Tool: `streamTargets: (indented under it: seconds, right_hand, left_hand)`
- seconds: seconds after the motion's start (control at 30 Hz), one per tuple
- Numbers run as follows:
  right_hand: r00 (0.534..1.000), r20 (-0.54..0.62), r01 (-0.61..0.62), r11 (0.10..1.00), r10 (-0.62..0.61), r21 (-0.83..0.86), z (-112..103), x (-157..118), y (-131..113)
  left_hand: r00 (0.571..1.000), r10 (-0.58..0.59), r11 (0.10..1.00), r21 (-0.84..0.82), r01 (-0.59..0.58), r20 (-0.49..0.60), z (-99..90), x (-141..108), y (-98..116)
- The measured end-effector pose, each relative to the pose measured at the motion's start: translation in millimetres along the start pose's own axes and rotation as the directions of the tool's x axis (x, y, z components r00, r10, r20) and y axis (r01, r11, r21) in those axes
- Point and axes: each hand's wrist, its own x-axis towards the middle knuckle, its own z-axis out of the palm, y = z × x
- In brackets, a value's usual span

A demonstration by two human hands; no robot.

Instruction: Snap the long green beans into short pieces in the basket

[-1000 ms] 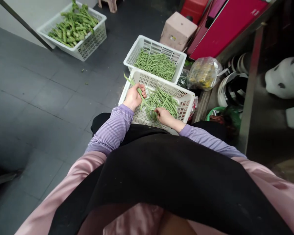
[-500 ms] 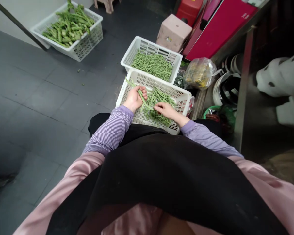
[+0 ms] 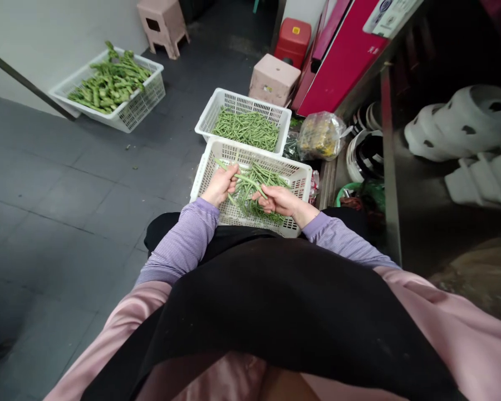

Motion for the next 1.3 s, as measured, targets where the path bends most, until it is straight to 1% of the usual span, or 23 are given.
streamTargets:
  seconds: [0.07, 0.17, 0.27, 0.37, 0.47, 0.63, 0.73, 0.83, 0.9, 0.97, 1.0, 1.03, 1.07, 1.13, 1.17, 1.2, 1.23, 1.27, 1.3]
  right_hand:
    - [1.000, -0.013, -0.027, 0.999, 0.028, 0.018, -4.0, -3.2, 0.5]
    - [1.000, -0.027, -0.010, 0.999, 0.011, 0.047, -6.7, -4.9, 5.1]
    - [0.999, -0.037, 0.011, 0.995, -0.008, 0.100, -6.0, -2.6, 10.9]
    - [1.000, -0.022, -0.008, 0.991, 0.011, 0.135, -5.2, 2.0, 16.2]
    - [0.999, 0.018, -0.039, 0.989, 0.037, 0.145, -6.1, 6.1, 20.8]
    - [0.998, 0.011, -0.062, 0.989, 0.061, 0.135, -6.3, 8.8, 23.9]
    - [0.999, 0.034, -0.031, 0.984, 0.025, 0.176, -4.5, 7.9, 22.5]
    - [0.998, 0.045, 0.030, 0.979, -0.040, 0.203, -1.8, 6.3, 20.7]
    - [0.995, -0.028, 0.096, 0.971, -0.092, 0.218, 0.1, 6.9, 19.9]
    - [0.973, -0.187, 0.177, 0.954, -0.132, 0.243, 1.3, 10.8, 19.4]
    - [0.949, -0.284, 0.213, 0.944, -0.139, 0.251, 1.1, 14.1, 19.2]
    - [0.915, -0.379, 0.245, 0.937, -0.139, 0.248, 0.3, 18.2, 19.3]
    - [0.873, -0.468, 0.272, 0.933, -0.136, 0.236, -1.5, 22.9, 19.5]
    - [0.777, -0.616, 0.306, 0.932, -0.126, 0.195, -7.7, 32.0, 21.2]
    - [0.733, -0.671, 0.304, 0.937, -0.114, 0.173, -11.9, 35.7, 22.9]
    - [0.702, -0.706, 0.283, 0.947, -0.094, 0.155, -16.5, 38.2, 25.1]
    - [0.694, -0.717, 0.237, 0.962, -0.068, 0.138, -21.1, 39.5, 27.8]
    - [0.707, -0.706, 0.167, 0.979, -0.038, 0.114, -25.2, 39.5, 30.6]
    - [0.736, -0.677, 0.083, 0.993, -0.008, 0.079, -28.4, 38.4, 33.1]
  left_hand:
    - [0.999, 0.030, 0.999, -0.009, -0.031, -0.024, -1.5, 0.6, 3.6]
    - [0.998, 0.048, 0.999, -0.018, -0.049, -0.039, -2.0, 0.3, 5.7]
    - [0.999, 0.031, 0.998, -0.047, -0.032, -0.034, -1.4, 0.0, 4.6]
    - [0.999, 0.012, 0.997, -0.077, -0.015, -0.032, -0.5, 0.6, 2.6]
    - [0.999, -0.002, 0.995, -0.103, -0.002, -0.036, 0.3, 0.8, 2.0]
    - [0.999, -0.023, 0.991, -0.133, 0.018, -0.036, 1.6, -0.6, 2.3]
    - [0.999, -0.028, 0.992, -0.120, 0.023, -0.039, 1.8, -1.2, 1.6]
    - [0.998, -0.004, 0.995, -0.097, -0.001, -0.056, 0.8, -0.3, 0.6]
    - [0.997, 0.025, 0.998, -0.054, -0.029, -0.075, 0.8, -0.2, -0.8]
    - [0.989, 0.100, 0.995, 0.036, -0.096, -0.110, 3.3, -2.8, -4.0]
    - [0.978, 0.165, 0.983, 0.105, -0.152, -0.127, 5.8, -5.6, -6.5]
    - [0.959, 0.248, 0.957, 0.187, -0.221, -0.136, 9.2, -9.4, -9.6]
    - [0.932, 0.339, 0.915, 0.274, -0.295, -0.130, 13.1, -13.9, -13.1]
    - [0.870, 0.489, 0.805, 0.417, -0.422, -0.063, 20.9, -23.3, -20.3]
    - [0.849, 0.528, 0.760, 0.456, -0.462, -0.021, 23.9, -27.2, -23.5]
    - [0.840, 0.543, 0.737, 0.473, -0.483, 0.010, 25.9, -29.9, -26.1]
    - [0.846, 0.533, 0.741, 0.469, -0.482, 0.027, 26.8, -31.1, -28.0]
    - [0.866, 0.500, 0.768, 0.447, -0.458, 0.026, 26.5, -30.7, -29.2]
    - [0.895, 0.446, 0.814, 0.410, -0.412, 0.014, 25.4, -29.1, -29.9]
